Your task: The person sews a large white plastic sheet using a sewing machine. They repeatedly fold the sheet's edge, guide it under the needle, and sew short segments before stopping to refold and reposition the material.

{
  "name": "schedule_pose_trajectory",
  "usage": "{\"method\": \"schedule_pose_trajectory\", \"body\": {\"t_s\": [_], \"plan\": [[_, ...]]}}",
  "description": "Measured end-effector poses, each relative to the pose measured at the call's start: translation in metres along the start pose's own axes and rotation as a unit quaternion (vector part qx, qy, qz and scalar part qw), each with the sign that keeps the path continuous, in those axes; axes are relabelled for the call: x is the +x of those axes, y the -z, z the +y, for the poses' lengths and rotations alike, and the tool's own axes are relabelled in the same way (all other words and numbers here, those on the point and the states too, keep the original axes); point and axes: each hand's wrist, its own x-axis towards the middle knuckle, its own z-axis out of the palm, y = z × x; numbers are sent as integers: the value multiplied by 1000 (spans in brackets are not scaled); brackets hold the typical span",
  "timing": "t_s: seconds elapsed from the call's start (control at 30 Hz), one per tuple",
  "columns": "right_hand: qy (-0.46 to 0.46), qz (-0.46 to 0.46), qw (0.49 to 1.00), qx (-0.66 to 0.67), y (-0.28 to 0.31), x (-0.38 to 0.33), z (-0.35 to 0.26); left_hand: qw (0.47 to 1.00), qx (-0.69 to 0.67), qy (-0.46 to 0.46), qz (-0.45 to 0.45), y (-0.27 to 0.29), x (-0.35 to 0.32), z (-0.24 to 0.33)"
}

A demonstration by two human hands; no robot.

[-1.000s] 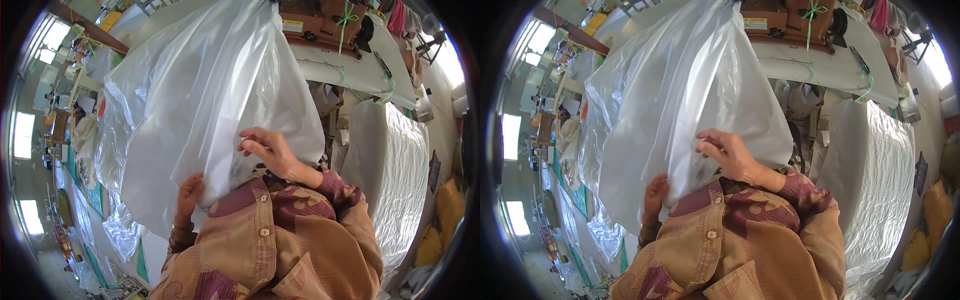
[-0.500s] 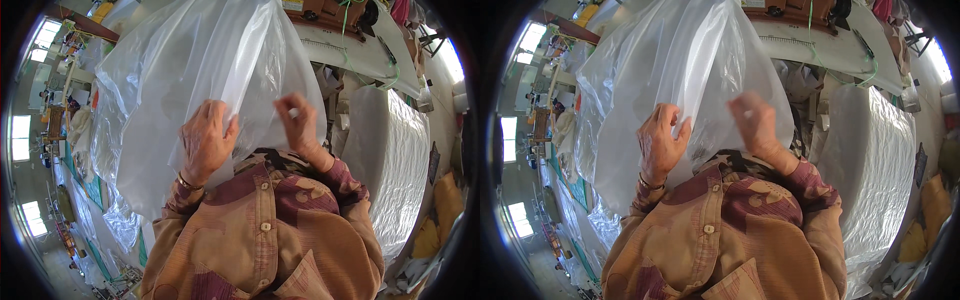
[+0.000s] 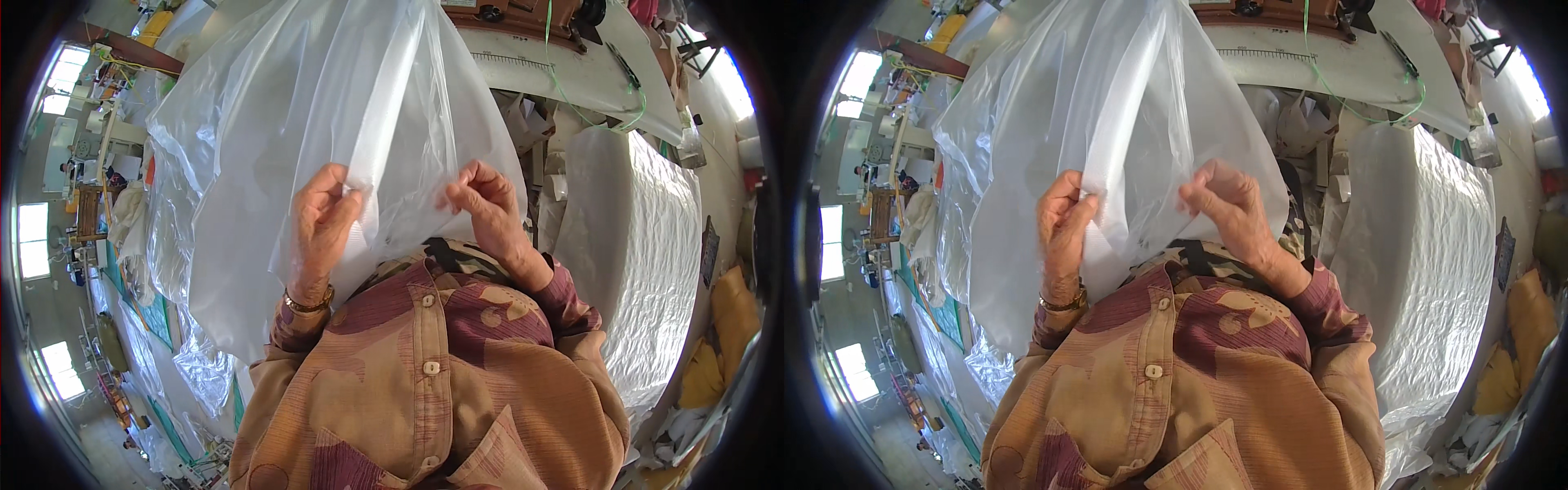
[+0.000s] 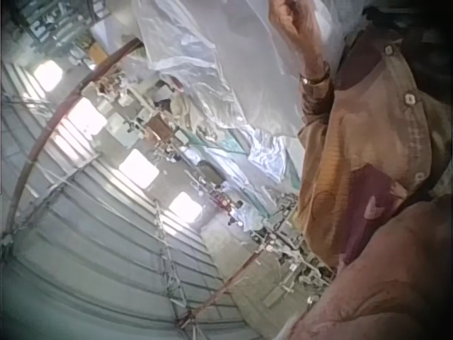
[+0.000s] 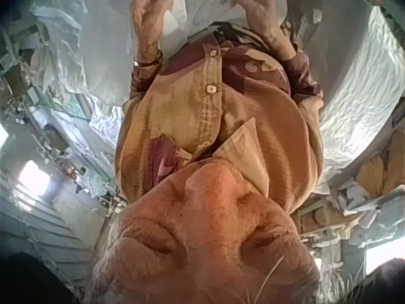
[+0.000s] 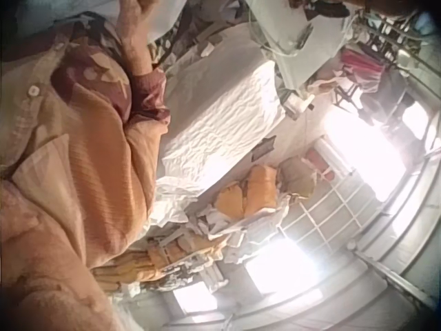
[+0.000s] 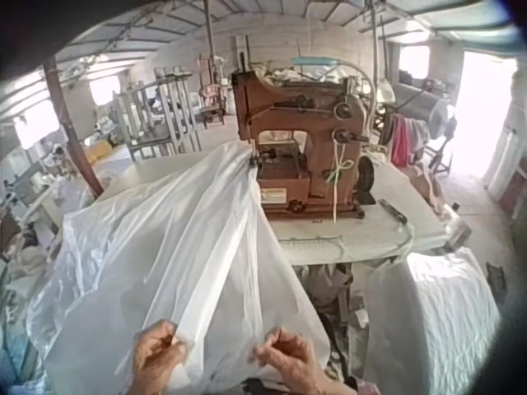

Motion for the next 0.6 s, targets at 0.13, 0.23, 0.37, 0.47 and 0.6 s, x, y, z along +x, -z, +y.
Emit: {"method": "schedule_pose_trajectory", "body": {"t_s": [0.13, 0.23, 0.37, 0.47, 0.6], "plan": [[-17, -40, 994, 100, -14, -6, -4, 999, -16, -7, -27, -16, -2, -3], [-87, 37, 980, 173, -25, -7, -7, 998, 50, -14, -35, -17, -3, -8], [-175, 54, 970, 158, -19, -10, -3, 999, 42, 4, -35, -15, -2, -10], [-148, 5, 982, 115, -25, -12, -14, 999, 21, -13, -37, -18, -1, -18], [-179, -54, 975, 122, -27, -8, -9, 996, -33, 17, -80, -26, -2, -22]]}}
